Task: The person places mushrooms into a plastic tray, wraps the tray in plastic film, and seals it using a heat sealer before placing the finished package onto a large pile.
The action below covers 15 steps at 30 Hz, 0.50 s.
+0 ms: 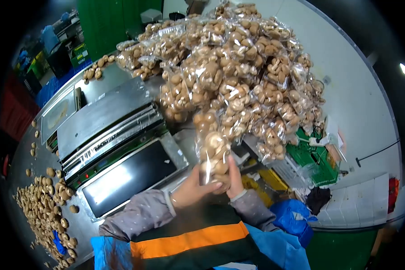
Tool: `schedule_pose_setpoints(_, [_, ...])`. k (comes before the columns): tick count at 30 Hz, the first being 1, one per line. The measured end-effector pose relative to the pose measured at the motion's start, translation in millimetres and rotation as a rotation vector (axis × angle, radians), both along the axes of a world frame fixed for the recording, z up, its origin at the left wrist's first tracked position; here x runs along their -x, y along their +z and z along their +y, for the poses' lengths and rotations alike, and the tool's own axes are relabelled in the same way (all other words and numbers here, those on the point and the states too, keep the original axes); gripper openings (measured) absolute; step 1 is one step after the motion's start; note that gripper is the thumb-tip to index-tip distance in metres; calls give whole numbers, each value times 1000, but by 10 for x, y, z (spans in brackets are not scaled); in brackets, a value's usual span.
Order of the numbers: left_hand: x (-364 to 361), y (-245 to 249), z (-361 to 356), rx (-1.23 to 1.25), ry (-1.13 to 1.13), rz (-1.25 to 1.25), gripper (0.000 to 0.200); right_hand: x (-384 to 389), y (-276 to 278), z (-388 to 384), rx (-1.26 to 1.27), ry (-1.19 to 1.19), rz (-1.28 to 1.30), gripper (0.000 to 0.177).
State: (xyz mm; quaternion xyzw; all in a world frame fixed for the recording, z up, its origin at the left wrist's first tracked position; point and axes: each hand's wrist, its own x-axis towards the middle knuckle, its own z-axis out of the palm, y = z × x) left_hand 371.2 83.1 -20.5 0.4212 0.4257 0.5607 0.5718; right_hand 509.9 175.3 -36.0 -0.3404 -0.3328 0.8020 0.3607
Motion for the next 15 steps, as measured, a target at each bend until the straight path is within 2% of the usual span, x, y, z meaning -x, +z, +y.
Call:
schedule_pose_setpoints(1, [-75, -173, 66, 76, 93, 142, 70, -35, -109, 59, -108, 2, 16, 44])
schedule_pose_setpoints(2, [-105, -147, 138, 93, 96, 151, 69, -95, -126, 131, -111, 9, 23, 45])
schedule_pose_setpoints(4, [-187, -131, 293, 85, 87, -99, 69, -247, -104, 300, -132, 20, 17, 47])
schedule_pose_setpoints(6, [-303, -47, 407, -17, 207, -88, 70, -283, 69, 543, -308, -62, -50, 51])
schedule_pose_setpoints(8, [-323, -25, 515, -62, 283, -112, 66, -373, 190, 1044, -551, -152, -231, 60])
schedule_pose_setpoints(10, [-191, 22, 520, 128, 212, -174, 57, -398, 595, 1593, -734, -266, -283, 65])
schedule_pose_setpoints(12, [-154, -37, 427, 267, 208, -252, 39, -360, 962, 2244, -751, -384, -186, 67])
schedule_pose_setpoints(13, [-157, -99, 381, 335, 238, -272, 38, -298, 1269, 2489, -695, -359, -57, 66])
schedule_pose_setpoints(15, [-174, -192, 374, 394, 276, -287, 36, -207, 1741, 3124, -758, -222, 52, 66])
